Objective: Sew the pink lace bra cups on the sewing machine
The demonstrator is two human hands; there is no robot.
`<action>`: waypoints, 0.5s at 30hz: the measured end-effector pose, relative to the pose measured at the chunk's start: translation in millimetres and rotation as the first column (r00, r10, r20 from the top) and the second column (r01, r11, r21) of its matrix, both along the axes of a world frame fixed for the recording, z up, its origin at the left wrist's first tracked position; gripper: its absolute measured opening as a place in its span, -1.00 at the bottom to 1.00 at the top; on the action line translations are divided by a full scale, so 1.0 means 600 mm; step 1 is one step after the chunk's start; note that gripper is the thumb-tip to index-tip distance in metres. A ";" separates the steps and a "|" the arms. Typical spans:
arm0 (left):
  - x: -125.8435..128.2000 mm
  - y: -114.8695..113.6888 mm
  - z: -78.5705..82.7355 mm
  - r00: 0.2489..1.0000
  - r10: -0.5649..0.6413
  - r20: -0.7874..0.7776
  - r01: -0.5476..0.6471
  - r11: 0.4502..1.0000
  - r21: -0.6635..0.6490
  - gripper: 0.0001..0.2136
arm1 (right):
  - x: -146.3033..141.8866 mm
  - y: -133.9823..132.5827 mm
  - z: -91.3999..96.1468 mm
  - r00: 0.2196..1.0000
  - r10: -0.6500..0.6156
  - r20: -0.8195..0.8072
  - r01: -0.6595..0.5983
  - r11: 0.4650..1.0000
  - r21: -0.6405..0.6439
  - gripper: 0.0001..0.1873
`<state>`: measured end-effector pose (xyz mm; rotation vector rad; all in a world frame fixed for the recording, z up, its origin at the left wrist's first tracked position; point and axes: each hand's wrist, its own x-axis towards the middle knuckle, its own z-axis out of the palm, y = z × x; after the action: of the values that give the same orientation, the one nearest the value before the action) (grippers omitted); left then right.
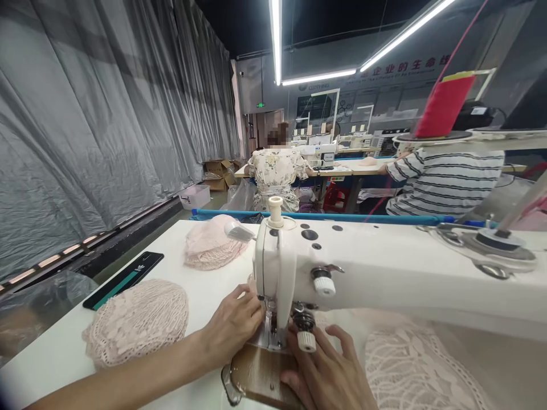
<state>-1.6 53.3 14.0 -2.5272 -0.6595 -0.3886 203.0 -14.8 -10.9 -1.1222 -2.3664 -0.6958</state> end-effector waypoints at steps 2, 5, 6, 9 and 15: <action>-0.008 -0.006 -0.002 1.000 0.004 -0.001 -0.004 1.000 0.020 -0.80 | -0.005 -0.001 0.005 1.000 0.000 -0.013 0.001 1.000 0.029 -0.71; -0.032 -0.048 0.000 1.000 0.013 0.005 -0.013 1.000 -0.003 -0.85 | -0.019 -0.008 0.013 0.999 0.040 -0.001 -0.040 0.996 0.075 -0.63; -0.041 -0.067 0.000 1.000 0.008 0.019 -0.007 1.000 -0.024 -0.87 | -0.024 -0.011 0.013 0.999 0.052 -0.009 -0.051 0.995 0.082 -0.60; -0.061 -0.122 -0.005 0.994 -0.024 0.104 0.028 0.999 -0.030 -0.86 | -0.040 -0.027 0.005 0.993 0.057 -0.099 -0.048 0.995 0.090 -0.58; -0.107 -0.201 -0.018 0.991 -0.016 0.131 0.011 0.999 0.039 -0.76 | -0.052 -0.061 -0.016 0.971 0.123 -0.207 -0.116 0.992 0.048 -0.59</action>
<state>-65.8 -67.3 3.1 -2.4870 -0.6777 -0.5715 171.8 -51.3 -20.3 -0.9776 -2.2131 -0.5464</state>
